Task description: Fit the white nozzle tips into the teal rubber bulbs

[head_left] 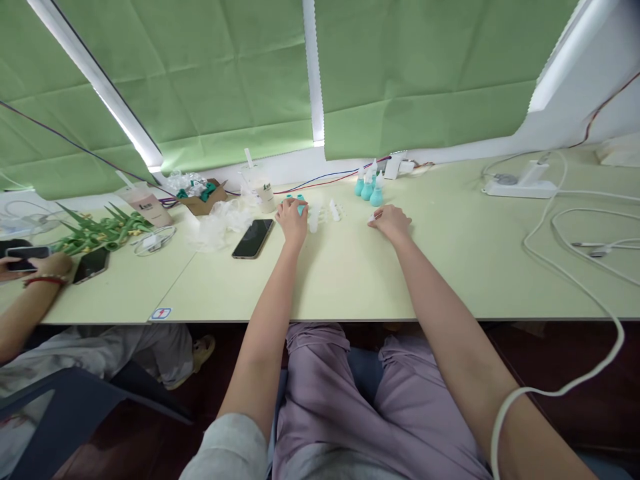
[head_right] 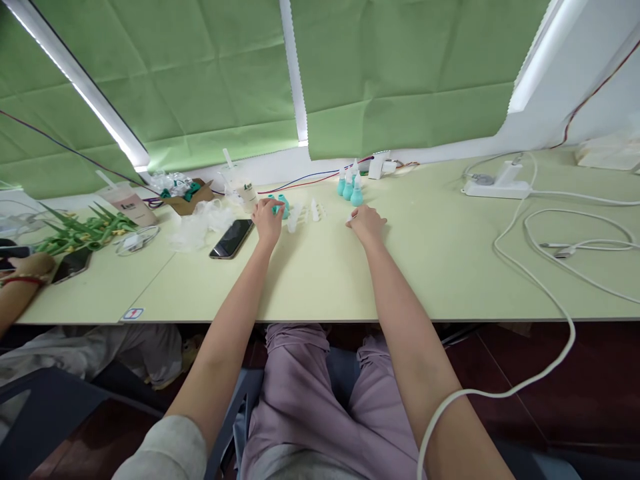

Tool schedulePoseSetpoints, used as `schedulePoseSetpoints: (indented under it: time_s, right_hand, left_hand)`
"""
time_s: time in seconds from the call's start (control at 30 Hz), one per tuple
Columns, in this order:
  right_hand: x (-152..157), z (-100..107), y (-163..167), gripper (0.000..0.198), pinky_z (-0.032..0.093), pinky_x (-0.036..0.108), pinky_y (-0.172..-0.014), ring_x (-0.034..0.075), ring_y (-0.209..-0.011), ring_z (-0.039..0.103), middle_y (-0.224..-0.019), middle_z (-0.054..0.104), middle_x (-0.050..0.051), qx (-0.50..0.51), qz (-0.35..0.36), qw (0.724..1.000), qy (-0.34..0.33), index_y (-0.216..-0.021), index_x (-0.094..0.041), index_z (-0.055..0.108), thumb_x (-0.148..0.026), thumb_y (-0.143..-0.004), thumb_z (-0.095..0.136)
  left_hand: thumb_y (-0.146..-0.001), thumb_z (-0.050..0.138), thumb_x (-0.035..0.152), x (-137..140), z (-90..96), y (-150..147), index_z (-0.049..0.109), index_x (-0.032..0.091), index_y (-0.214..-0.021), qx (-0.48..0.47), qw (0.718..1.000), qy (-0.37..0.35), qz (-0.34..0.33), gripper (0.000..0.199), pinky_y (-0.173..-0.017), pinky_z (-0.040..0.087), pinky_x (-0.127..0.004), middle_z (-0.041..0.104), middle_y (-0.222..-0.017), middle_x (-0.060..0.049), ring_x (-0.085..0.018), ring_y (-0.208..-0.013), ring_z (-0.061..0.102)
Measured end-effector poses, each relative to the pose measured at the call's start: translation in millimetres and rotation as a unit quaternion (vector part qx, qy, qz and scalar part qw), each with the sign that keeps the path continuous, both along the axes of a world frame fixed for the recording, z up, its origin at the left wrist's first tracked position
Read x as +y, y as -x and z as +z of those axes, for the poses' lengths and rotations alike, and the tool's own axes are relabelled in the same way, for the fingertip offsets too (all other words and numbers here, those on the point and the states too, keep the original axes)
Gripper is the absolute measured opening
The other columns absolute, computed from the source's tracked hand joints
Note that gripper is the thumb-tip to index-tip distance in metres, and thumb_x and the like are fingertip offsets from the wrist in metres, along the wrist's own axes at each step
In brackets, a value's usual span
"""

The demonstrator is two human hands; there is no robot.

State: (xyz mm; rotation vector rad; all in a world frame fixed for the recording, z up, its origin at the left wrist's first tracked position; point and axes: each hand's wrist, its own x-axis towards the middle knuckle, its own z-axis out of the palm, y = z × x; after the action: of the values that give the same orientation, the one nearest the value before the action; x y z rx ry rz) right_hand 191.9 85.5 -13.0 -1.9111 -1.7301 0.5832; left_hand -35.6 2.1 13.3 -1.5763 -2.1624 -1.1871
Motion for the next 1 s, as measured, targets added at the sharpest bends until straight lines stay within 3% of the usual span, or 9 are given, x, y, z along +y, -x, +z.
schedulePoseSetpoints:
  time_s: [0.1, 0.2, 0.33, 0.5, 0.63, 0.8, 1.0]
  right_hand:
    - [-1, 0, 1, 0.03, 0.029, 0.046, -0.095, 0.024, -0.101, 0.053, -0.098, 0.062, 0.005, -0.011, 0.008, 1.0, -0.025, -0.092, -0.021, 0.066, -0.025, -0.063, 0.075]
    - [-9, 1, 8, 0.027, 0.029, 0.042, -0.093, 0.023, -0.103, 0.051, -0.104, 0.061, 0.006, -0.013, 0.035, 0.992, -0.122, -0.099, -0.022, 0.065, -0.028, -0.072, 0.068]
    - [-23, -1, 27, 0.038, 0.027, 0.037, -0.091, 0.022, -0.107, 0.048, -0.106, 0.06, 0.008, -0.031, 0.093, 0.966, -0.238, -0.121, -0.024, 0.053, -0.025, -0.083, 0.056]
    - [-37, -3, 53, 0.028, 0.026, 0.034, -0.088, 0.022, -0.11, 0.046, -0.111, 0.06, 0.005, -0.07, 0.171, 0.95, -0.252, -0.113, -0.028, 0.059, -0.024, -0.086, 0.053]
    - [-36, -3, 66, 0.027, 0.025, 0.034, -0.087, 0.023, -0.112, 0.044, -0.116, 0.058, 0.005, -0.086, 0.185, 0.945, -0.255, -0.111, -0.028, 0.061, -0.025, -0.086, 0.053]
    - [-35, 0, 80, 0.04, 0.026, 0.033, -0.083, 0.022, -0.106, 0.046, -0.112, 0.06, 0.007, -0.085, 0.189, 0.94, -0.273, -0.128, -0.028, 0.051, -0.026, -0.089, 0.051]
    - [-46, 6, 99, 0.027, 0.025, 0.034, -0.084, 0.02, -0.106, 0.043, -0.115, 0.059, 0.005, -0.094, 0.286, 0.901, -0.314, -0.109, -0.032, 0.066, -0.042, -0.09, 0.049]
  left_hand:
    - [-0.088, 0.052, 0.025, -2, 2.0, -1, 0.066, 0.026, -0.097, 0.006, 1.0, 0.009, 0.013, 0.017, -0.096, 0.033, -0.041, 0.058, -0.117, -0.005, -0.026, -0.114, 0.047]
    - [-0.088, 0.051, 0.025, -4, 3.3, -1, 0.066, 0.027, -0.097, 0.002, 1.0, 0.013, 0.026, 0.018, -0.097, 0.033, -0.039, 0.058, -0.118, -0.004, -0.024, -0.114, 0.047]
    - [-0.088, 0.051, 0.026, -4, 2.0, 0, 0.066, 0.026, -0.097, -0.004, 0.999, 0.014, 0.031, 0.018, -0.097, 0.033, -0.04, 0.058, -0.118, -0.004, -0.025, -0.114, 0.048]
    - [-0.088, 0.05, 0.025, -5, -0.4, 3, 0.066, 0.025, -0.097, -0.006, 0.999, 0.002, 0.036, 0.018, -0.096, 0.033, -0.041, 0.059, -0.117, -0.006, -0.026, -0.112, 0.049]
    - [-0.088, 0.051, 0.024, -5, -1.3, 7, 0.067, 0.025, -0.095, -0.03, 0.998, -0.013, 0.046, 0.017, -0.095, 0.032, -0.042, 0.06, -0.115, -0.006, -0.026, -0.111, 0.049]
    - [-0.087, 0.052, 0.023, -5, -2.6, 10, 0.067, 0.024, -0.094, -0.042, 0.998, -0.033, 0.044, 0.016, -0.093, 0.033, -0.041, 0.061, -0.112, -0.006, -0.026, -0.109, 0.05]
    - [-0.089, 0.05, 0.023, -5, -3.0, 10, 0.065, 0.023, -0.094, -0.051, 0.993, -0.091, 0.049, 0.017, -0.092, 0.033, -0.041, 0.064, -0.107, -0.006, -0.026, -0.107, 0.051]
